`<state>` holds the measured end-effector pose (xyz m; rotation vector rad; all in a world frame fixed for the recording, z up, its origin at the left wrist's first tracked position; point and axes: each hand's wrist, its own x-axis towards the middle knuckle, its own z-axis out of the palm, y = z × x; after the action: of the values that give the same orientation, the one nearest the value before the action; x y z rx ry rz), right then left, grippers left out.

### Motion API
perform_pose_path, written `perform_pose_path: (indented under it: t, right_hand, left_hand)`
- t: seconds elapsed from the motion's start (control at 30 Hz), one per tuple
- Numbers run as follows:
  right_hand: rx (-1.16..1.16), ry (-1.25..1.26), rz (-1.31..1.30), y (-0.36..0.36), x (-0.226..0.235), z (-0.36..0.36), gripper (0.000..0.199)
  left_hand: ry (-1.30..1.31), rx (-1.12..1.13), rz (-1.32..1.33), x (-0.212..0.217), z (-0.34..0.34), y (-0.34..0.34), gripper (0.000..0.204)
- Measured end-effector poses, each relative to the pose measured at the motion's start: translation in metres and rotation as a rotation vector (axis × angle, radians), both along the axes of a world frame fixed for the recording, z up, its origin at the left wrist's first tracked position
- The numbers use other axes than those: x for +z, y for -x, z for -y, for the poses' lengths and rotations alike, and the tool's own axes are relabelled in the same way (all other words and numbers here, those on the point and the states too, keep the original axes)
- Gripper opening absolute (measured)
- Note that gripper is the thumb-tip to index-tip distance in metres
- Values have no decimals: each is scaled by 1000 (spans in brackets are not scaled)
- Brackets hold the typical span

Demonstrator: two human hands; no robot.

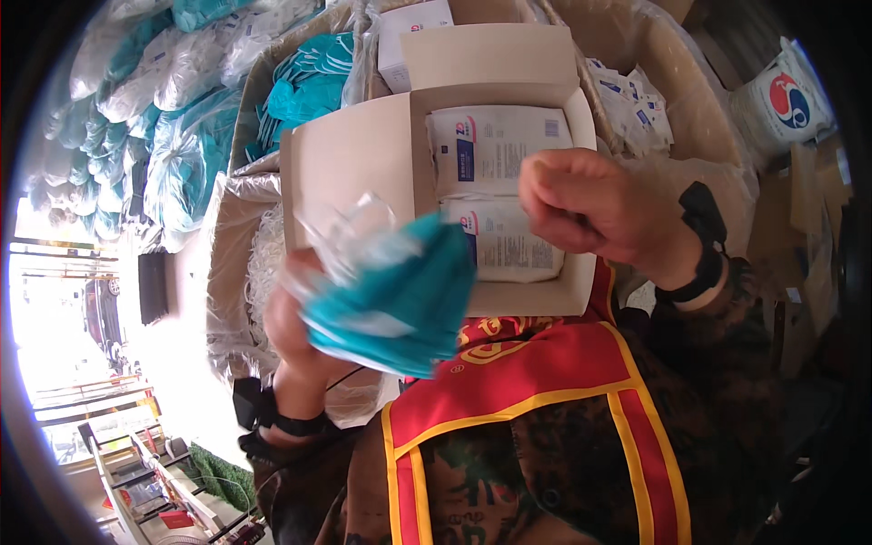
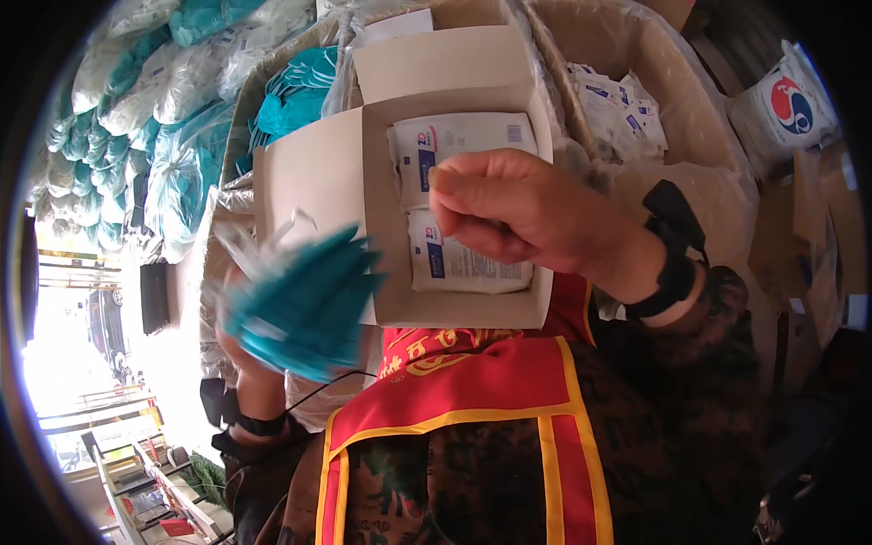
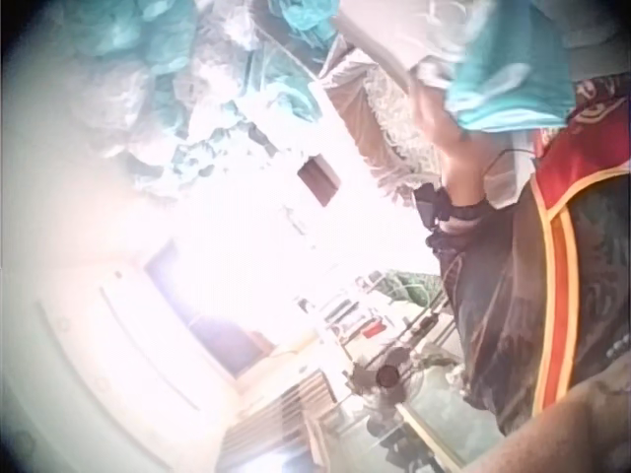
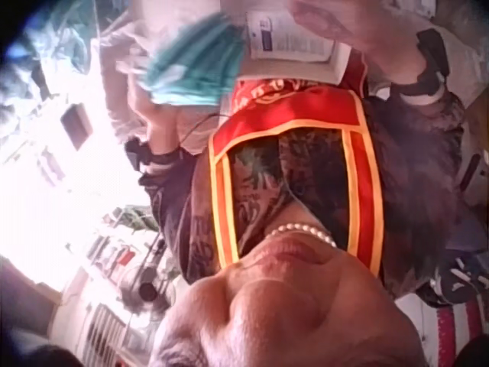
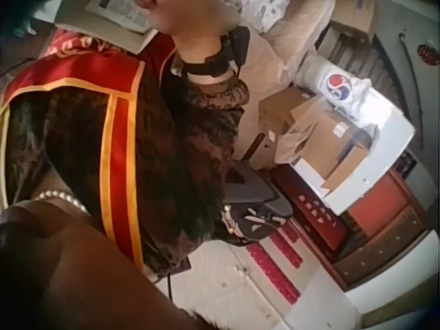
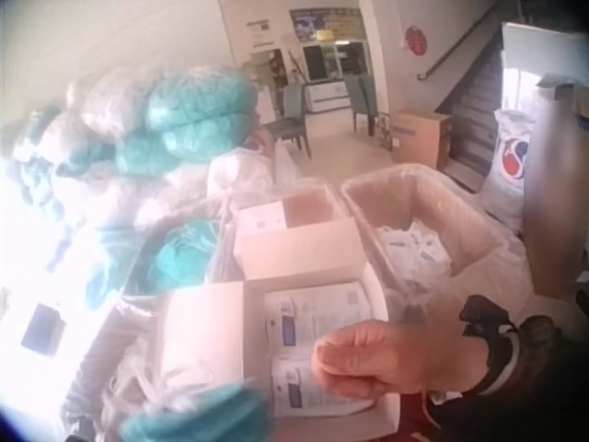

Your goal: The recorder is sorting and packaging individual face masks into boxes.

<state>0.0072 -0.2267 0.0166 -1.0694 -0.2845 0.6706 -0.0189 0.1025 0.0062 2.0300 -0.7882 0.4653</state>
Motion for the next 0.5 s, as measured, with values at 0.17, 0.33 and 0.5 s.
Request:
perform_pose_path:
  t: [0.17,0.33,0.5]
  right_hand:
    - [-57,62,-44,-16,-29,-16,36]
    - [-33,126,94,-18,-26,-41,44]
    - [76,115,138,-16,-33,-56,49]
  left_hand:
    - [1061,-421,-551,-2,22,-23,36]
    - [1273,-731,-653,-4,47,-51,38]
    - [1314,-814,-682,10,70,-56,39]
